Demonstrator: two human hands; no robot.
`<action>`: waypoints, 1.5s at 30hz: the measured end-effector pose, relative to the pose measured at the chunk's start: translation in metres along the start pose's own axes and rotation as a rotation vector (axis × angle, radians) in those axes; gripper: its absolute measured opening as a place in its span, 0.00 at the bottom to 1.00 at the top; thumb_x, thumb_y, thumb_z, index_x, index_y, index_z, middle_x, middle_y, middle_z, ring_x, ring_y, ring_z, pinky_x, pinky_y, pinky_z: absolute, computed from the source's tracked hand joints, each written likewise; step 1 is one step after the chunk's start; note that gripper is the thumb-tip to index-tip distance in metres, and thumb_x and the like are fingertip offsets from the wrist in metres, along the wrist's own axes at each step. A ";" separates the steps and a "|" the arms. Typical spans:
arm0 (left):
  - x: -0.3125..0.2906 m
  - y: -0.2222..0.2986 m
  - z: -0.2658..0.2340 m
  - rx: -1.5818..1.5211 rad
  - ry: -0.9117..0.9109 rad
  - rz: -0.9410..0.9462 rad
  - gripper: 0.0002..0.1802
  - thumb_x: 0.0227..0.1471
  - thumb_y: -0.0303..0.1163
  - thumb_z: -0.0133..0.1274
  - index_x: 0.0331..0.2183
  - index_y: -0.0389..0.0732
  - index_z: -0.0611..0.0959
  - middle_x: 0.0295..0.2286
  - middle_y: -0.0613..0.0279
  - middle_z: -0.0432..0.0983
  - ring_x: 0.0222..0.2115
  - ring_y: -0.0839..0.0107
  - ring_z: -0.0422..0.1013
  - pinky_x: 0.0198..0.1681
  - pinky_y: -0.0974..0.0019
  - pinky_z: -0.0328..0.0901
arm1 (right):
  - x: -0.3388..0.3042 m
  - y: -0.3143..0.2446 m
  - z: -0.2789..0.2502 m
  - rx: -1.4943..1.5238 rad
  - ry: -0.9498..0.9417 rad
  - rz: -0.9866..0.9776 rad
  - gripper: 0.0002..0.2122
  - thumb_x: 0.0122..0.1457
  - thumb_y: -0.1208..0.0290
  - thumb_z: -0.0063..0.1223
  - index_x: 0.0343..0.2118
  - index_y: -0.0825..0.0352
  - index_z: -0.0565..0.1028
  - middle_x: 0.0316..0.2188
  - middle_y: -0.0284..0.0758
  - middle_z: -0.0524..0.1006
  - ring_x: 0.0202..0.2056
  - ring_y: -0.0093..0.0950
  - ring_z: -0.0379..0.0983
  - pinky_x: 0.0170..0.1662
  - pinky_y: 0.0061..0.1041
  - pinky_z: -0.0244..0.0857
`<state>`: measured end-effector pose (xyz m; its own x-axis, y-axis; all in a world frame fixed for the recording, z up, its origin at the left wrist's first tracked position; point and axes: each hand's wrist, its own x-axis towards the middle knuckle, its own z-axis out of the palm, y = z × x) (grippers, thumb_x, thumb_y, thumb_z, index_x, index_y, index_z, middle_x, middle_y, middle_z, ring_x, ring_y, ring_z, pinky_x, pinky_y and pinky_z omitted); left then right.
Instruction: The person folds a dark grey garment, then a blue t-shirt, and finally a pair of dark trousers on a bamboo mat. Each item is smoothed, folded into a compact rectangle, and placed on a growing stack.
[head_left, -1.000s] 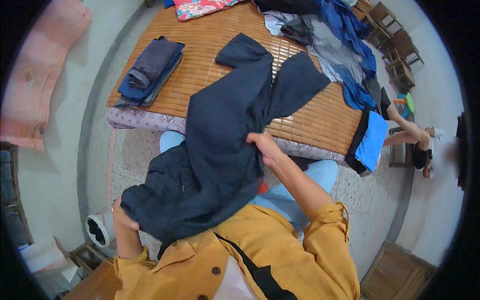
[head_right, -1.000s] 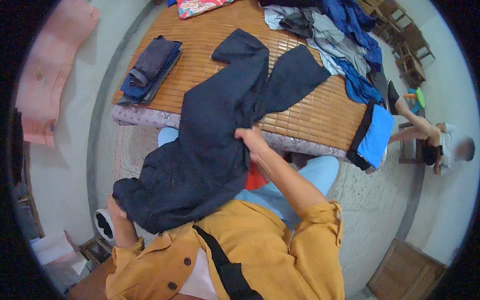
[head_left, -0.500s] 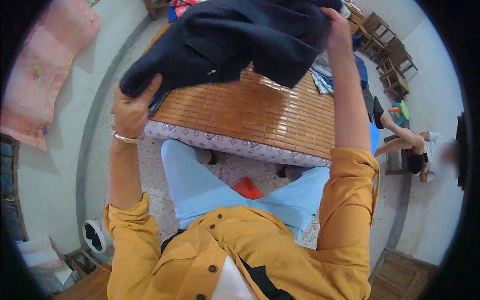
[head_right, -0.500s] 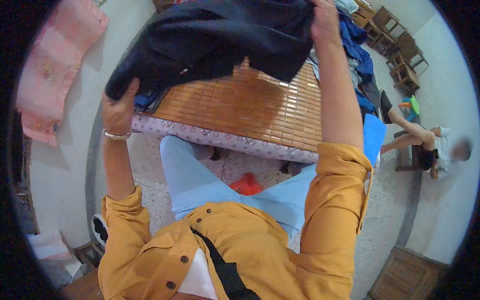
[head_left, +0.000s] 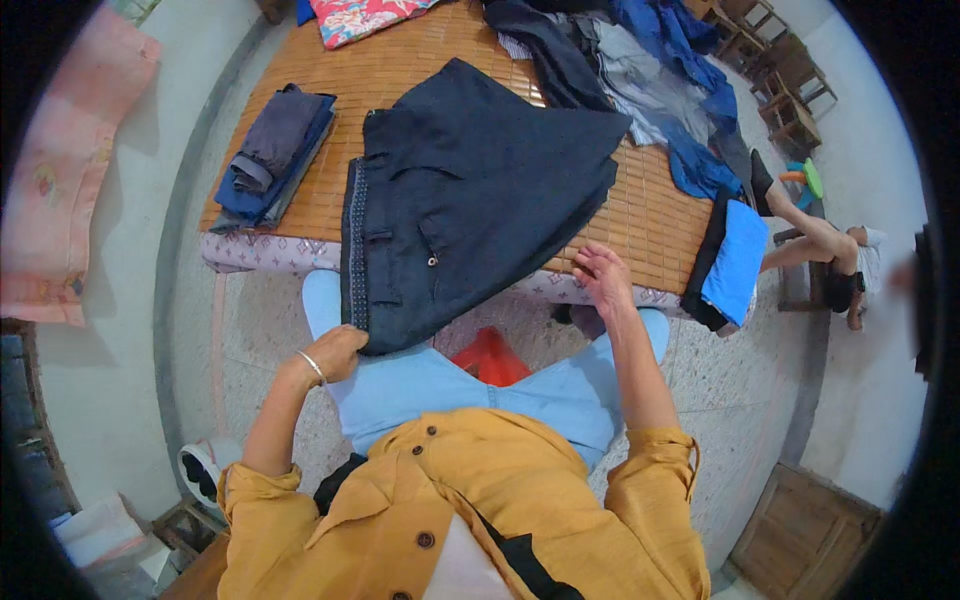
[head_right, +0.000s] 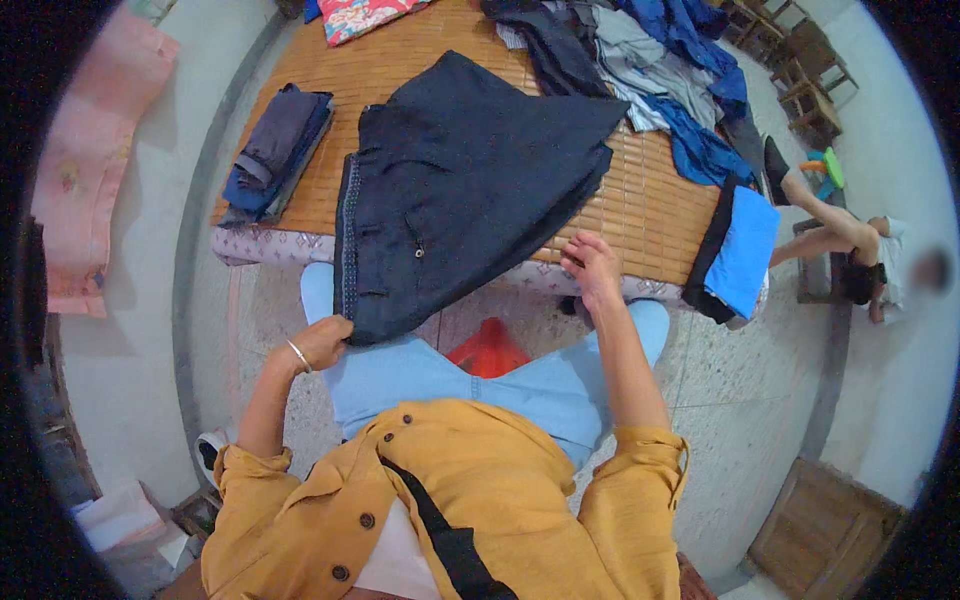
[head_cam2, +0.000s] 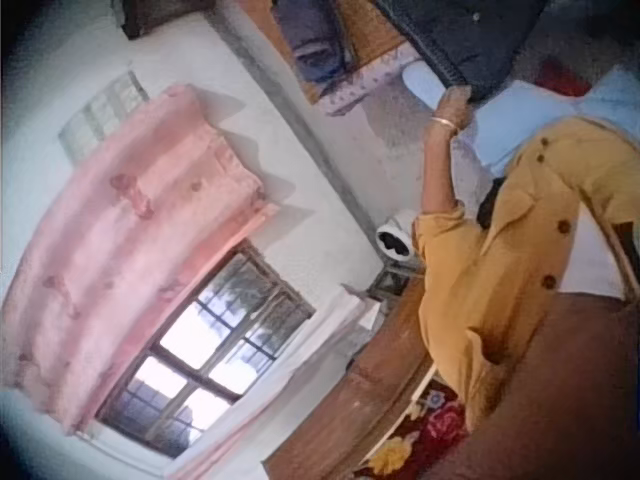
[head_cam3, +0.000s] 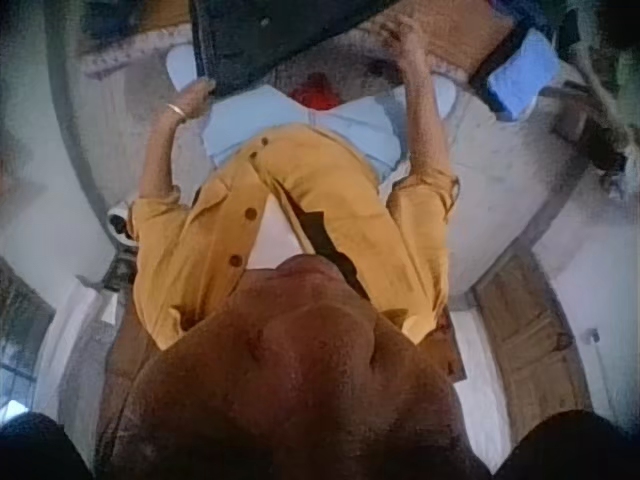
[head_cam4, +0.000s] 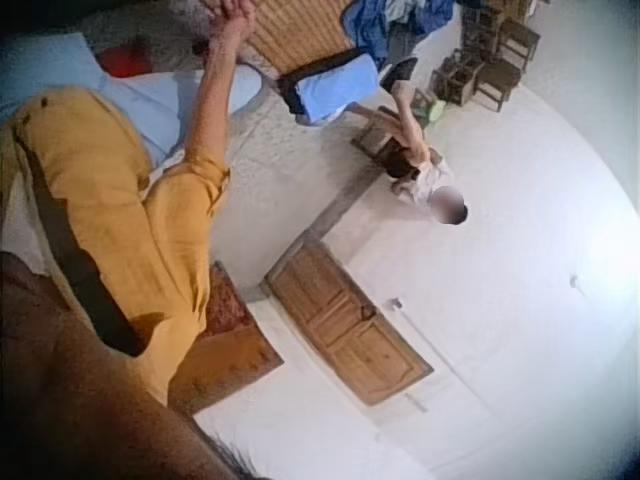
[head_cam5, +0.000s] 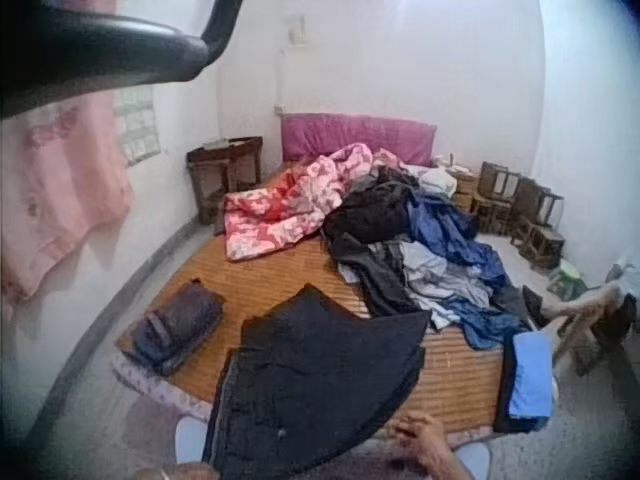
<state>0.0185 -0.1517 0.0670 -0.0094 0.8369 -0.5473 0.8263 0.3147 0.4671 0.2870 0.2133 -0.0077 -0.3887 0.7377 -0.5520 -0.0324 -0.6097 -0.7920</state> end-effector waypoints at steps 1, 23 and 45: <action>-0.002 0.016 -0.011 -0.089 0.069 0.001 0.16 0.37 0.23 0.48 0.35 0.33 0.70 0.29 0.45 0.69 0.34 0.48 0.67 0.41 0.54 0.62 | -0.006 -0.005 0.007 0.005 0.020 0.043 0.11 0.55 0.80 0.44 0.43 0.71 0.69 0.34 0.36 0.73 0.33 0.27 0.72 0.32 0.25 0.71; -0.021 0.031 -0.032 -0.350 0.458 0.307 0.05 0.27 0.15 0.45 0.16 0.31 0.73 0.18 0.51 0.65 0.24 0.52 0.62 0.31 0.57 0.61 | -0.045 0.018 0.036 -0.461 -0.033 -0.069 0.18 0.54 0.73 0.50 0.49 0.70 0.64 0.35 0.35 0.71 0.30 0.25 0.69 0.32 0.23 0.68; 0.044 0.021 0.001 -0.155 0.896 0.163 0.30 0.37 0.24 0.50 0.48 0.39 0.71 0.45 0.47 0.66 0.48 0.51 0.61 0.53 0.53 0.53 | -0.090 0.013 0.143 -0.917 -0.384 -0.981 0.28 0.43 0.84 0.44 0.53 0.69 0.63 0.46 0.47 0.69 0.47 0.43 0.68 0.52 0.32 0.60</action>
<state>0.0359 -0.1083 0.0522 -0.3852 0.8897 0.2451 0.7714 0.1647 0.6147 0.1899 0.0978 0.0691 -0.7888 0.5321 0.3078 0.1134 0.6181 -0.7779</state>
